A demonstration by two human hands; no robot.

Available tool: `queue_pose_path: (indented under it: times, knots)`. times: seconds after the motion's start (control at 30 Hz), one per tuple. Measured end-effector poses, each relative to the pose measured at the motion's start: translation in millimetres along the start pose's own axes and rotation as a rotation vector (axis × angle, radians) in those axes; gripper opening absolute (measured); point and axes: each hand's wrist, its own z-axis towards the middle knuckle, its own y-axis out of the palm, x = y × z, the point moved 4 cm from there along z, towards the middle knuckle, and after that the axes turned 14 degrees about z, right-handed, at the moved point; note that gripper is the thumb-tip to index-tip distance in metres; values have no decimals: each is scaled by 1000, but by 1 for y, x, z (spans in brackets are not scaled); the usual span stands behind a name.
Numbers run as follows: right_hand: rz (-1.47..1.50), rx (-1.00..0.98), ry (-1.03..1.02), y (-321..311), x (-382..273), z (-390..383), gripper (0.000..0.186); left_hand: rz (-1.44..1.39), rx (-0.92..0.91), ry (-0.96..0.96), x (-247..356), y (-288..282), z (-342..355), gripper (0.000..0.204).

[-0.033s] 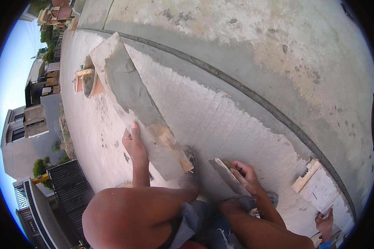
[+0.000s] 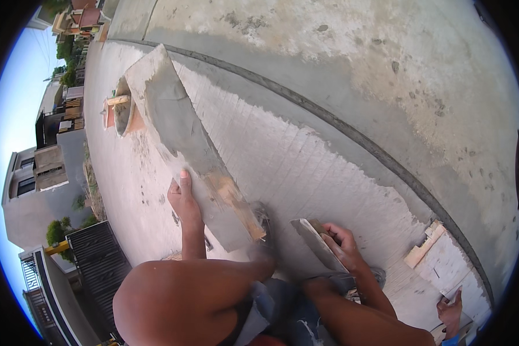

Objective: The person smooths a freshly poured concrete surface using a trowel and a straightedge. They repeatedly scrape and level the wet concrete along a linear section, occasionally repositioning the straightedge to maintain a flat finish.

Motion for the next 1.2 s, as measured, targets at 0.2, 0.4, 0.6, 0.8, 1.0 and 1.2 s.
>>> queue_pose_path:
  times: [0.2,0.4,0.6,0.8,1.0,1.2]
  knots:
    - [-41,-29,10,5,-17,2,26,-13,-2,-32,-6,-15,13,44]
    - [3,-98,21,13,-23,12,27,-40,100,-20,3,-16,15,45]
    - [35,-49,-4,7,-30,14,27,-16,118,-53,6,-6,12,45]
    - [28,-39,-28,3,-33,16,25,-8,134,-95,16,1,6,45]
    - [57,-35,-93,11,-17,13,25,19,61,-125,16,2,-1,47]
    - [-132,78,-215,-20,18,10,15,-59,-22,-189,-26,25,-12,39]
